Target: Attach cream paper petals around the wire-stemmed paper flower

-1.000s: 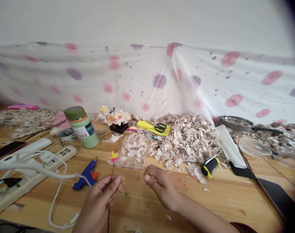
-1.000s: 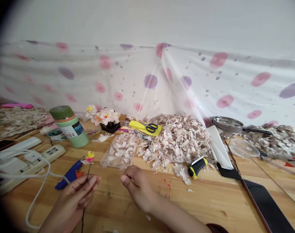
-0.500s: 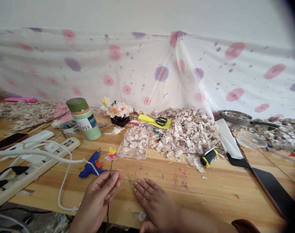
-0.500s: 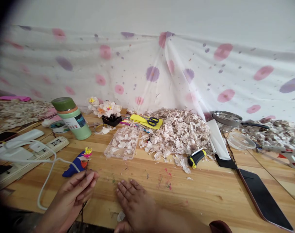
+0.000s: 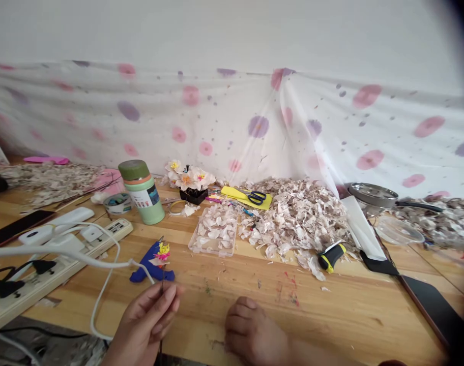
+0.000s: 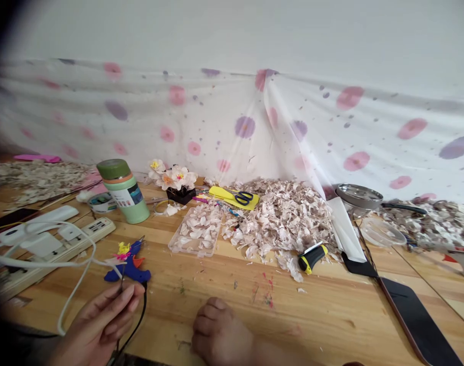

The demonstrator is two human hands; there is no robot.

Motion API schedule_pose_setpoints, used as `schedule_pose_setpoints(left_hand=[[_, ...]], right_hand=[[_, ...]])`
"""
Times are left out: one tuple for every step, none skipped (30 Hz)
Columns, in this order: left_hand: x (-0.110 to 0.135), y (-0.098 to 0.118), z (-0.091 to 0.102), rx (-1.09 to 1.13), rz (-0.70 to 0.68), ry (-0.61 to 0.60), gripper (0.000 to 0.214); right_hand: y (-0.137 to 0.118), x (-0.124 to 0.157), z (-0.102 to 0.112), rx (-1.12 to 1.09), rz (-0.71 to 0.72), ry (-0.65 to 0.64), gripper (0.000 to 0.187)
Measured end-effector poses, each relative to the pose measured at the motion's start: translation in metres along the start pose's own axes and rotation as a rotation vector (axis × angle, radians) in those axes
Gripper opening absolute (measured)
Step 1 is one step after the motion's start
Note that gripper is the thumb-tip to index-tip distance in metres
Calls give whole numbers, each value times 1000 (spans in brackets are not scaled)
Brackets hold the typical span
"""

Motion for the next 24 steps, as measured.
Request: schedule_pose_setpoints(left_hand=[[0, -1, 1, 19, 11, -9, 36], [0, -2, 2, 36, 25, -26, 35], [0, -4, 1, 52, 44, -54, 34], [0, -5, -1, 70, 64, -89, 32], [0, -6, -3, 89, 87, -126, 30], [1, -6, -6, 117, 104, -163, 29], [2, -6, -9, 145, 123, -198, 28], [3, -6, -13, 174, 143, -229, 28], [4, -6, -16, 203, 161, -255, 27], [6, -6, -19, 227, 181, -280, 27], [6, -6, -21, 246, 199, -300, 27], [7, -6, -23, 259, 215, -318, 28], [8, -6, -25, 265, 225, -330, 29], [8, -6, -26, 266, 227, -336, 29], [7, -5, -26, 265, 221, -333, 30], [6, -4, -26, 261, 211, -327, 31], [6, -2, -25, 253, 196, -317, 31], [5, -1, -24, 243, 182, -309, 32], [4, 0, -23, 230, 170, -303, 33], [3, 1, -22, 212, 163, -300, 34], [2, 1, -21, 193, 159, -296, 35], [1, 1, -19, 174, 155, -287, 35], [0, 2, -16, 158, 147, -273, 36], [-1, 3, -13, 143, 135, -255, 37]], right_hand=[[0, -5, 4, 24, 41, -11, 28], [3, -12, 9, 37, 60, -37, 29], [10, -21, 15, 44, 58, -61, 28], [22, -31, 22, 47, 29, -74, 27], [39, -42, 30, 47, -42, -81, 26], [60, -53, 39, 28, -151, -70, 23], [83, -62, 46, -17, -294, -49, 20], [104, -69, 51, -77, -441, -26, 18], [114, -77, 55, -86, -505, 5, 19], [120, -84, 56, -106, -548, 24, 21], [118, -90, 55, -122, -563, 35, 24], [111, -97, 51, -167, -553, 37, 28], [99, -102, 45, -239, -528, 27, 31], [85, -106, 37, -329, -496, 11, 36], [67, -109, 26, -598, -462, -5, 43], [48, -112, 17, -808, -416, -37, 49], [32, -113, 12, -920, -390, -59, 51], [23, -112, 8, -969, -399, -72, 51], [17, -109, 6, -970, -427, -93, 48], [14, -104, 5, -941, -466, -122, 44], [14, -97, 4, -902, -505, -157, 40], [14, -89, 5, -866, -536, -198, 37], [14, -79, 7, -836, -552, -238, 37], [14, -68, 12, -826, -550, -253, 38]])
Point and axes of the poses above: each hand's wrist, its own x-axis away from the middle knuckle, its own z-axis out of the back of the hand, y = z × x, the point moved 9 cm from there along -x, towards the middle knuckle, and after that the axes turned 3 degrees about z, right-handed, at the moved point
